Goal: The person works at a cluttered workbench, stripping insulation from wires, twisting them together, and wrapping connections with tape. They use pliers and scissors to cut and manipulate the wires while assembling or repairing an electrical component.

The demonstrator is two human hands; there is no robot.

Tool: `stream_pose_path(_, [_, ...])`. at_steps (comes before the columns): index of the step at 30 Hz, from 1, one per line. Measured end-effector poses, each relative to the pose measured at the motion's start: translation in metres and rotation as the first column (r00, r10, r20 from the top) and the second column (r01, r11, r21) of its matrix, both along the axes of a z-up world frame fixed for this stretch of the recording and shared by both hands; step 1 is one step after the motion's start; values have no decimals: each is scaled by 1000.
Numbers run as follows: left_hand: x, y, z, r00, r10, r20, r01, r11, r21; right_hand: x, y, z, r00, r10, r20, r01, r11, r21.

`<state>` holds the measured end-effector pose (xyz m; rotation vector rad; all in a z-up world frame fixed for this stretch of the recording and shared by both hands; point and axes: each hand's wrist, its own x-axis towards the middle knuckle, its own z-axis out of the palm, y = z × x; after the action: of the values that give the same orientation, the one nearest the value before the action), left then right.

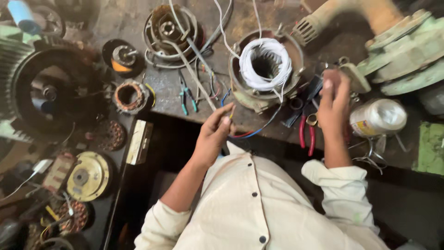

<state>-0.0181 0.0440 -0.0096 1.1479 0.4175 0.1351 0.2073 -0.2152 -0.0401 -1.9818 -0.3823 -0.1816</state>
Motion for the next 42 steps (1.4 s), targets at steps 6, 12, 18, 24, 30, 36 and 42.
stream_pose_path(6, [0, -7, -8, 991, -87, 104, 72, 988, 140, 37, -44, -74, 997, -16, -73, -15, 913, -407])
stream_pose_path(12, [8, 1, -20, 980, -195, 24, 120, 687, 717, 18, -40, -31, 921, -57, 386, 224, 886, -405])
stream_pose_path(18, [150, 84, -74, 948, 197, 249, -317, 535, 783, -44, -13, 4, 974, 139, 177, -92, 964, -250])
stream_pose_path(24, [217, 115, -69, 951, 305, 44, -298, 946, -131, -80, -25, 5, 961, 208, 181, -164, 959, -232])
stream_pose_path(30, [138, 97, 42, 618, 469, 631, -383, 880, -279, -102, -78, -10, 990, 67, 124, -33, 965, -260])
stream_pose_path(36, [18, 108, 184, 279, -23, 960, -406, 903, 139, -118, -86, -6, 992, -17, 124, 49, 966, -254])
stream_pose_path(42, [-16, 99, 210, 333, 57, 941, -530, 837, 136, -134, -43, 39, 971, 40, 234, 22, 967, -254])
